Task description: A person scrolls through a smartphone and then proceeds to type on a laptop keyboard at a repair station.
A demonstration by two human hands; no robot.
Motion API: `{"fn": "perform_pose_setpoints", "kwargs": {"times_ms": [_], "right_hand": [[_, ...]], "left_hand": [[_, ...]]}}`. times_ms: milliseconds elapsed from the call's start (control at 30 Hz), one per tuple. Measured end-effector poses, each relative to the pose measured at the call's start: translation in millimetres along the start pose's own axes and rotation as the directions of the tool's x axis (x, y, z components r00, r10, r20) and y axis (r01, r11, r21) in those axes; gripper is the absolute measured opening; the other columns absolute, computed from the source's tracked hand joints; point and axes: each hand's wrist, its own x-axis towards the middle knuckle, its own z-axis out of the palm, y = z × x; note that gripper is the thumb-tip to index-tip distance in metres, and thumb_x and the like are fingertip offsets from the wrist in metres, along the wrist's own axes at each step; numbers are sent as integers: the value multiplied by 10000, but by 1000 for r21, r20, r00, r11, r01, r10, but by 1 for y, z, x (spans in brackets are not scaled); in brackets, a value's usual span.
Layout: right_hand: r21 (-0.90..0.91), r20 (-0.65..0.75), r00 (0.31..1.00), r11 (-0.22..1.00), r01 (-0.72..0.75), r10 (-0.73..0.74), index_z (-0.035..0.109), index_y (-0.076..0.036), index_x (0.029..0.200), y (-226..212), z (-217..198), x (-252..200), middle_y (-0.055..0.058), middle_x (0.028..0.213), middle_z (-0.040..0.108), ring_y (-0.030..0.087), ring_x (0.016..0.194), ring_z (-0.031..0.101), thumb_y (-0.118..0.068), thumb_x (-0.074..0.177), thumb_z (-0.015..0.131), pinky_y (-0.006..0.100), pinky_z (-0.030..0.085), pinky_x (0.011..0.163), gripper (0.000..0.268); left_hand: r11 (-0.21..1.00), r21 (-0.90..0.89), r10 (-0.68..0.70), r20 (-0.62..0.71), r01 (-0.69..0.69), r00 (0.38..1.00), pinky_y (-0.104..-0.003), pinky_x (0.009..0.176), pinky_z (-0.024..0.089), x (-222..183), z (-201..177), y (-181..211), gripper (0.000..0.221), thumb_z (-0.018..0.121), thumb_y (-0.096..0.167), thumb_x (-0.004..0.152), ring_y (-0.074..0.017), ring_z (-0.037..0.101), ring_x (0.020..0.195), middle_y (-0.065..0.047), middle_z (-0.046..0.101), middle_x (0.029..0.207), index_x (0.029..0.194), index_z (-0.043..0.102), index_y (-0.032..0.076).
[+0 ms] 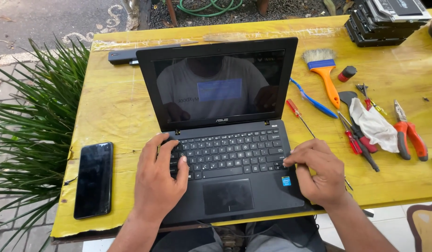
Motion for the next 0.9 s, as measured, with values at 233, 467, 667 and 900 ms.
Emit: {"fn": "perform_pose_setpoints", "kwargs": {"times_ms": [233, 467, 667, 900], "right_hand": [[-13, 95, 994, 998, 54, -52, 765, -100, 851, 1, 1, -2, -1, 810, 743, 252, 953, 698, 106, 776, 521, 381, 507, 904, 328], [15, 78, 996, 999, 31, -32, 765, -84, 837, -1, 1, 1, 7, 805, 754, 252, 950, 714, 130, 791, 514, 366, 531, 910, 333], [-3, 29, 999, 1000, -19, 19, 771, -63, 832, -2, 0, 1, 45, 800, 744, 249, 905, 701, 111, 816, 532, 360, 539, 899, 297], [-123, -50, 988, 981, -149, 143, 736, -27, 998, -7, 0, 4, 64, 960, 762, 232, 958, 657, 90, 885, 508, 350, 560, 848, 280]], "left_hand": [[1000, -2, 5, -10, -5, 1000, -479, 1043, 499, 0, 1, -1, 290, 649, 137, 918, -339, 597, 1212, -167, 585, 1302, 1171, 666, -3], [1000, 11, 4, -7, -4, 1000, -482, 1037, 499, -1, 0, 0, 290, 647, 142, 923, -332, 593, 1208, -159, 580, 1297, 1178, 666, 6], [1000, 16, -9, 8, 9, 1000, -482, 1044, 495, -1, 1, -1, 299, 658, 153, 912, -323, 591, 1218, -151, 582, 1304, 1176, 670, 12], [1000, 18, -9, 10, 9, 1000, -493, 1047, 486, -2, 1, -1, 302, 656, 157, 914, -332, 587, 1211, -156, 572, 1310, 1180, 667, 15]]}}
